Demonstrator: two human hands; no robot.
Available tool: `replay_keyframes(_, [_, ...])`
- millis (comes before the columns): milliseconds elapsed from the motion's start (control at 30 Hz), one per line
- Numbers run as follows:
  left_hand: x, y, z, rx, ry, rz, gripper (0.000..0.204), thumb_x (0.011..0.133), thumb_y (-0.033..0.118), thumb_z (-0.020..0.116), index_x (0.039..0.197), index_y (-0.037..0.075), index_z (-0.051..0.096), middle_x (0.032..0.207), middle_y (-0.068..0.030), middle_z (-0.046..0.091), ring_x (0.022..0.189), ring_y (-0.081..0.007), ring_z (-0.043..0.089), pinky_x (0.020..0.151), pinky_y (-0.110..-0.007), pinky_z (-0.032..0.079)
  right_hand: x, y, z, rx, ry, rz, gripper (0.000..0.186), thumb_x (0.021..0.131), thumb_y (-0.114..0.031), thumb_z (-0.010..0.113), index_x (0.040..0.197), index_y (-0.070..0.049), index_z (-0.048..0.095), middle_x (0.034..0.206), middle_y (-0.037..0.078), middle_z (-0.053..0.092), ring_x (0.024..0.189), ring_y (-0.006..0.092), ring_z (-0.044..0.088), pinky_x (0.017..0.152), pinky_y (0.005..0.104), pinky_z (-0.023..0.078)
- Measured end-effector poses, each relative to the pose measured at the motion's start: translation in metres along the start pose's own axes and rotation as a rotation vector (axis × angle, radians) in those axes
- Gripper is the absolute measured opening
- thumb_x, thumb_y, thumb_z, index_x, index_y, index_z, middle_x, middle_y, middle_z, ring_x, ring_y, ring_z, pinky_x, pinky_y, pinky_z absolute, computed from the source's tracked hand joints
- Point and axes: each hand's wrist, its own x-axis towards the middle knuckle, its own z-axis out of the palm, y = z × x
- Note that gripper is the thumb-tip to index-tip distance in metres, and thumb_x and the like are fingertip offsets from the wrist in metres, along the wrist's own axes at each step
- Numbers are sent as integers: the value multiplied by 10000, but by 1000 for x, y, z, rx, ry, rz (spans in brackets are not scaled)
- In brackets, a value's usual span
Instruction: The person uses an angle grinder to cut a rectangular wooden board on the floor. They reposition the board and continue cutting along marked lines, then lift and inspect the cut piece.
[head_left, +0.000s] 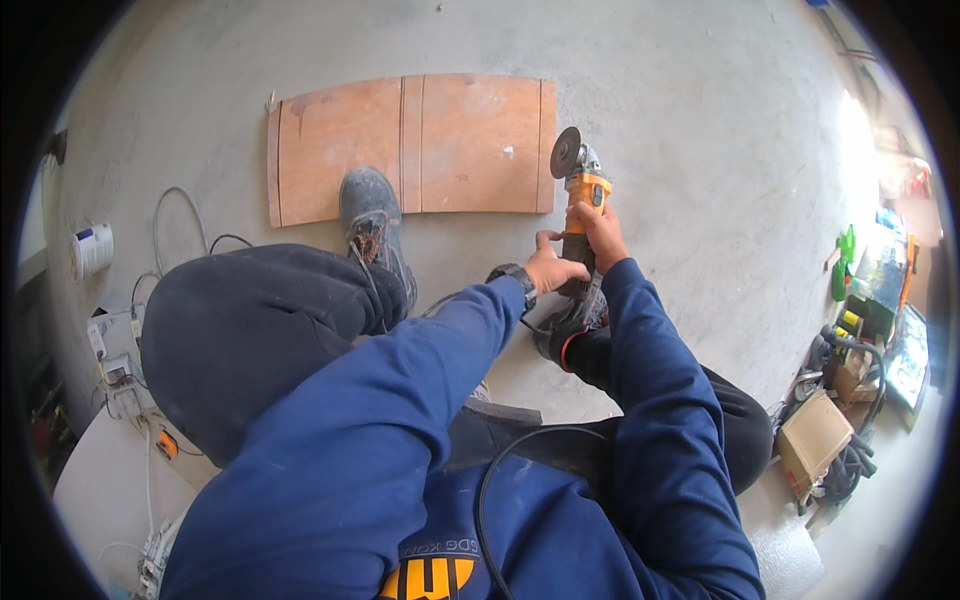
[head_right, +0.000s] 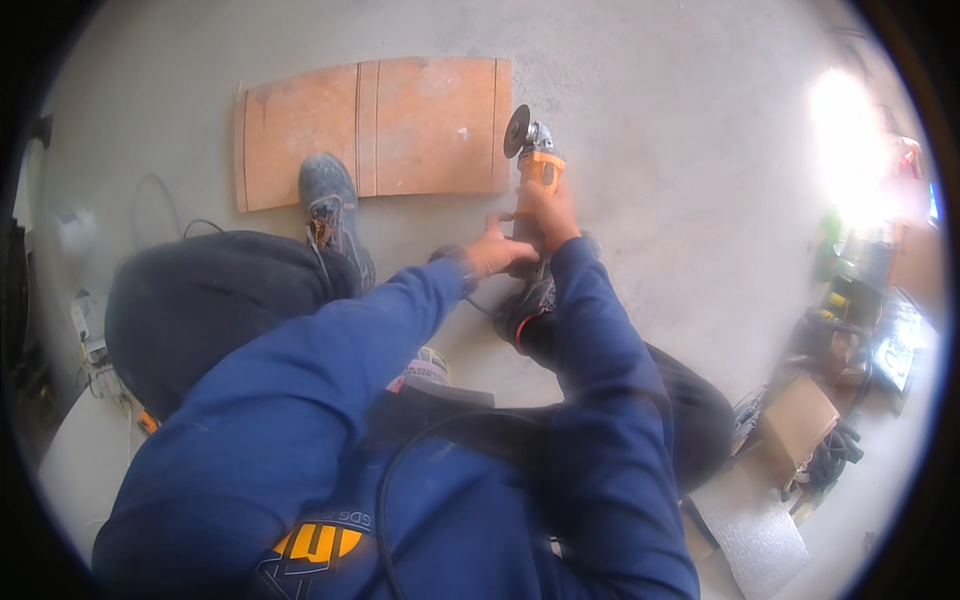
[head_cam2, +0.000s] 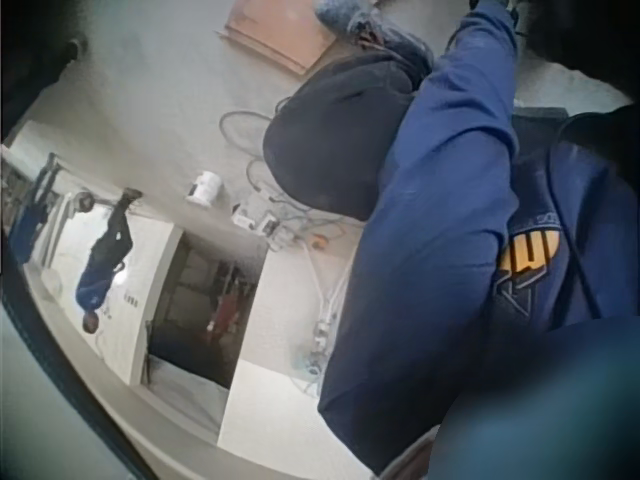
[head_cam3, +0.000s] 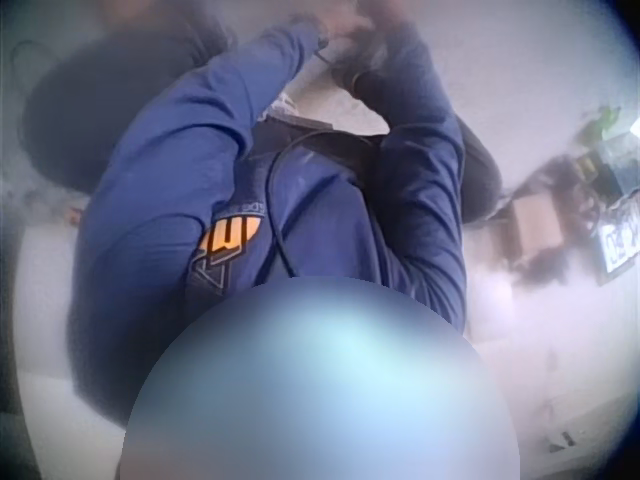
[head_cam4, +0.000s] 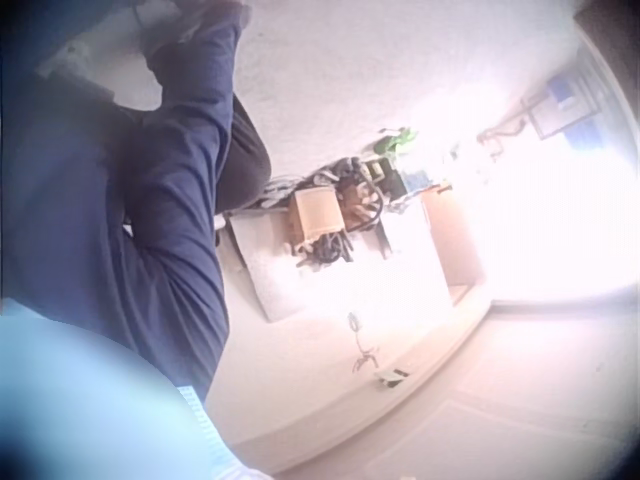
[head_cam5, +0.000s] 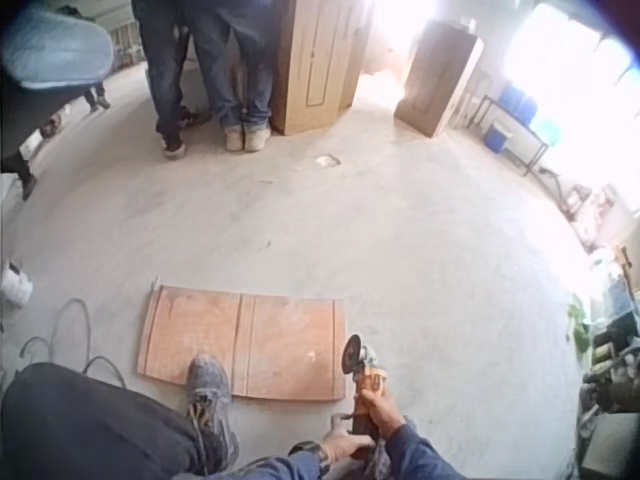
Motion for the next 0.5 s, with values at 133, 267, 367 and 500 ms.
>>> replay_keyframes(133, [23,-21,21,75,48,103,1118,741,146,897,1541,68,122,1359,-207,552,1138,-287,664,938,-419,591,10,9,-7,-35,16,32,341,865,-184,711,1160,-35,626,962,59,665,818,176,658,716,350,578])
replay_keyframes(267, [38,-31,44,216,216,148,1116,754,191,913,1530,-3,135,1411,-210,547,1256,-295,623,1073,-402,517,17,3,-12,-132,-2,25,377,848,-190,733,1173,-37,621,961,58,656,805,183,653,703,347,577])
replay_keyframes(367, [54,-39,52,222,273,191,1125,699,277,923,1528,-4,216,1374,-277,625,1276,-399,645,1097,-424,515,23,1,-14,-170,15,56,385,836,-201,747,1163,-39,624,947,61,650,788,187,648,692,344,573])
replay_keyframes(500, [71,-49,54,241,238,251,1096,704,290,925,1509,-10,244,1350,-273,639,1250,-398,660,1086,-419,523,25,3,-16,-167,16,17,378,833,-208,751,1148,-40,626,927,63,642,765,188,644,667,347,570])
